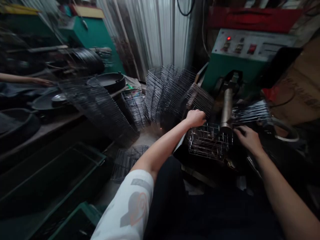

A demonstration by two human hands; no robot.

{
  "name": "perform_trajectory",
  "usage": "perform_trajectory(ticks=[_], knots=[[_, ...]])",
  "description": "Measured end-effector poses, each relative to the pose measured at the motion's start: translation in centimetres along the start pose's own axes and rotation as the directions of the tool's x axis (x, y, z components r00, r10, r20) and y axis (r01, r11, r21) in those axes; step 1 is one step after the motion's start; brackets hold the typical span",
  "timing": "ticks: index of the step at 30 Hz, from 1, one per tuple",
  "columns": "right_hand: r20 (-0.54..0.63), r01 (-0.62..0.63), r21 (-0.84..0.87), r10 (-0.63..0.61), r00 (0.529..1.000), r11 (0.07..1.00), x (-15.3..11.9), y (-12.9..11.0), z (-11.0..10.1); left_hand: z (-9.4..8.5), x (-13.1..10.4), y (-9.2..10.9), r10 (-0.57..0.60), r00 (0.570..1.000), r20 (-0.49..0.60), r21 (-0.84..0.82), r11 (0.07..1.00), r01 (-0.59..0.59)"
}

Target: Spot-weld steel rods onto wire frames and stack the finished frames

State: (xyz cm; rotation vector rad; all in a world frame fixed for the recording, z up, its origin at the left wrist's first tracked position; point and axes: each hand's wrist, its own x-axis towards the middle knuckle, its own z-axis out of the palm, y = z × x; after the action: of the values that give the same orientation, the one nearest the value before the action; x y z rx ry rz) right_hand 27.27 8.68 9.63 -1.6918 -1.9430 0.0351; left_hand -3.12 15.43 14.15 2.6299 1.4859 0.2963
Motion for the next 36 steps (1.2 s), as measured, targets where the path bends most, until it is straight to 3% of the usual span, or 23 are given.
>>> perform_trajectory(ticks=[5, 10, 13, 17, 20, 23, 25, 27, 28, 30, 32, 34, 36], knots=[[0.283, -0.169, 0.021, 0.156, 0.946, 0.985, 5.7, 0.5, 0.8, 1.0, 2.0, -0.7, 0.023, 0.992, 0.124, -0.059, 0.998, -0.016], [0.48, -0.267, 0.186, 0.149, 0.865, 0.946, 7.4, 1.4, 1.3, 1.9, 3.2, -1.7, 0.064, 0.982, 0.175, -0.123, 0.992, -0.042], [0.512, -0.277, 0.283, 0.1, 0.853, 0.918, 7.7, 1.7, 1.9, 2.4, 4.0, -1.6, 0.025, 0.987, 0.157, -0.137, 0.991, -0.003], [0.461, -0.266, 0.338, 0.088, 0.883, 0.903, 8.4, 1.9, 2.9, 1.9, 4.4, -1.0, -0.091, 0.993, 0.076, -0.138, 0.985, 0.101], [0.476, -0.287, 0.355, 0.092, 0.874, 0.89, 7.8, 2.7, 2.4, 0.9, 1.7, -1.1, -0.094, 0.993, -0.074, -0.194, 0.978, 0.078], [0.535, -0.367, 0.408, 0.107, 0.838, 0.836, 4.8, 4.0, 0.8, 1.9, -4.5, -1.2, -0.175, 0.936, -0.304, -0.387, 0.921, 0.046], [0.53, -0.424, 0.466, 0.139, 0.837, 0.777, 2.0, 4.7, 0.0, 4.4, -9.0, -0.7, -0.318, 0.909, -0.269, -0.574, 0.811, 0.114], [0.478, -0.43, 0.528, 0.162, 0.863, 0.732, -0.6, 5.0, -0.3, 7.8, -12.0, 0.6, -0.343, 0.938, -0.056, -0.75, 0.634, 0.187], [0.443, -0.418, 0.549, 0.173, 0.88, 0.723, -1.7, 5.0, -0.3, 9.4, -12.7, 1.5, -0.365, 0.93, 0.054, -0.839, 0.488, 0.24], [0.377, -0.399, 0.571, 0.203, 0.904, 0.717, -3.2, 4.8, -0.1, 11.9, -12.3, 3.5, -0.41, 0.876, 0.254, -0.947, 0.08, 0.312], [0.338, -0.408, 0.583, 0.246, 0.908, 0.703, -4.0, 4.3, 0.0, 13.1, -10.5, 5.3, -0.425, 0.816, 0.391, -0.92, -0.205, 0.334], [0.342, -0.424, 0.605, 0.262, 0.903, 0.674, -4.3, 3.7, -0.2, 13.2, -8.4, 6.9, -0.444, 0.757, 0.48, -0.869, -0.362, 0.338], [0.352, -0.427, 0.63, 0.252, 0.901, 0.648, -4.6, 3.2, -0.4, 13.0, -6.8, 8.3, -0.472, 0.703, 0.532, -0.833, -0.442, 0.333]])
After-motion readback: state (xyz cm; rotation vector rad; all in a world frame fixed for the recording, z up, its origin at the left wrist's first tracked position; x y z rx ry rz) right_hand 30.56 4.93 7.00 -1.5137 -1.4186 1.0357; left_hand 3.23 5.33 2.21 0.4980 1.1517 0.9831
